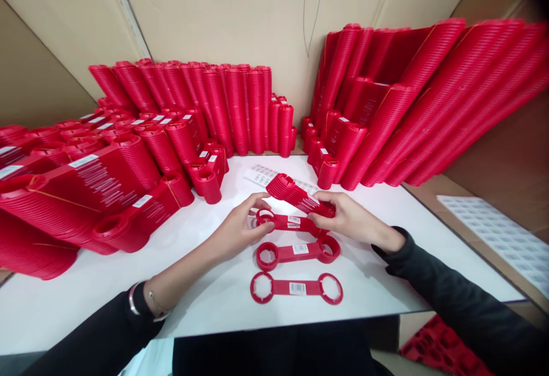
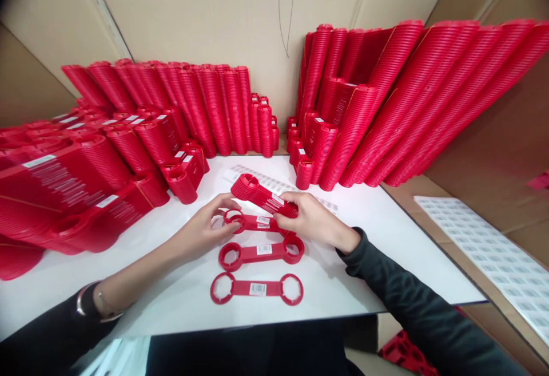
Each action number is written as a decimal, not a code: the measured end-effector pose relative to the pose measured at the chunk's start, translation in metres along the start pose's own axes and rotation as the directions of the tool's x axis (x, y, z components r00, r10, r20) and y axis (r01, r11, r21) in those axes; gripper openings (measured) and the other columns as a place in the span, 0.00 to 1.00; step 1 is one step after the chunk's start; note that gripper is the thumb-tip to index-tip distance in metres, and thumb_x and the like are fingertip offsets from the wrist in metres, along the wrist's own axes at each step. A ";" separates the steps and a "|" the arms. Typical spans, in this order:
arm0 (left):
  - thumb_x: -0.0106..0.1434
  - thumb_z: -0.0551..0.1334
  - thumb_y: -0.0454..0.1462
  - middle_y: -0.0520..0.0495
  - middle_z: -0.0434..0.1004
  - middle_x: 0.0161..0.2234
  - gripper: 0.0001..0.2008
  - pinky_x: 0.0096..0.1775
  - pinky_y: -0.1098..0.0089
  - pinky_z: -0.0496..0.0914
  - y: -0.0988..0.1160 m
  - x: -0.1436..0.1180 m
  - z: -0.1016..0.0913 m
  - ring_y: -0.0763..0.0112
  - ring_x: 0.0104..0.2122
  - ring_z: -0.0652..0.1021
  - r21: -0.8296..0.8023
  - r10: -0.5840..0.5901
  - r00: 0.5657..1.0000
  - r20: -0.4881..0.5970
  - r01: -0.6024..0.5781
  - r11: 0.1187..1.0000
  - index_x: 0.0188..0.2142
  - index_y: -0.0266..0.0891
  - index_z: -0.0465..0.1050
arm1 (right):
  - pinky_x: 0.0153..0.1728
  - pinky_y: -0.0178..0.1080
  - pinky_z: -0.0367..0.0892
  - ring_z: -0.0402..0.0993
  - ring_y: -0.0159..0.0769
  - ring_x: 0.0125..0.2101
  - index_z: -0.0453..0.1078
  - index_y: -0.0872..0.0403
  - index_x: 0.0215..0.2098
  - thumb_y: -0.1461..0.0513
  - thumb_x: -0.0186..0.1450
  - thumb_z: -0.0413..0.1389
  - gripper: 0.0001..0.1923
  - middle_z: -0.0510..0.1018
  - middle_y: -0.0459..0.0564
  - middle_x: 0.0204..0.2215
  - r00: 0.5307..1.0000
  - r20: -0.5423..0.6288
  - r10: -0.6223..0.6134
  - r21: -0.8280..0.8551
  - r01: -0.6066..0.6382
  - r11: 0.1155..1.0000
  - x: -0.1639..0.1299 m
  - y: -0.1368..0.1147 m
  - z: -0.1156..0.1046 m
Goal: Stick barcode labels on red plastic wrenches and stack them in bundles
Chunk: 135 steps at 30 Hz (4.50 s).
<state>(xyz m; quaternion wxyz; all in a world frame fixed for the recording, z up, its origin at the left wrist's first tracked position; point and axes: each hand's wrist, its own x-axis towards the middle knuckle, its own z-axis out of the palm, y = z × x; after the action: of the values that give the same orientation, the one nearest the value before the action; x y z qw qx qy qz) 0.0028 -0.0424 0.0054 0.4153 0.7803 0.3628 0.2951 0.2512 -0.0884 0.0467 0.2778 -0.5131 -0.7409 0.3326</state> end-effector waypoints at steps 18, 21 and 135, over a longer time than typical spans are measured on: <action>0.59 0.65 0.36 0.44 0.71 0.49 0.15 0.48 0.66 0.72 0.025 0.005 -0.014 0.65 0.46 0.76 -0.330 0.181 0.960 -0.212 -0.245 0.912 0.46 0.39 0.66 | 0.35 0.37 0.69 0.73 0.37 0.34 0.71 0.57 0.36 0.57 0.63 0.55 0.11 0.78 0.49 0.34 0.999 -0.030 -0.017 0.196 0.022 0.980 0.005 0.014 -0.003; 0.62 0.63 0.36 0.45 0.71 0.51 0.15 0.52 0.65 0.70 0.039 0.013 -0.016 0.66 0.48 0.75 -0.256 0.263 0.943 -0.206 -0.312 0.915 0.48 0.40 0.67 | 0.32 0.37 0.68 0.74 0.37 0.32 0.70 0.57 0.35 0.56 0.62 0.56 0.11 0.78 0.50 0.31 0.995 -0.095 0.023 0.221 -0.001 0.975 0.008 0.020 -0.003; 0.70 0.51 0.41 0.47 0.67 0.41 0.09 0.44 0.67 0.67 0.048 -0.040 0.019 0.67 0.42 0.71 0.121 0.013 0.988 0.156 -0.032 0.992 0.43 0.41 0.66 | 0.32 0.37 0.60 0.73 0.41 0.33 0.72 0.55 0.37 0.57 0.67 0.52 0.11 0.77 0.52 0.31 0.971 0.226 -0.078 -0.434 0.172 0.884 -0.021 -0.034 0.022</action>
<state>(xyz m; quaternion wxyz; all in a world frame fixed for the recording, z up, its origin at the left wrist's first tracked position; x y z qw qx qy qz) 0.0101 -0.1020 0.0314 0.3899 0.8290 0.3382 0.2154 0.2218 -0.1209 0.0581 0.0957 -0.4778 -0.8537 0.1836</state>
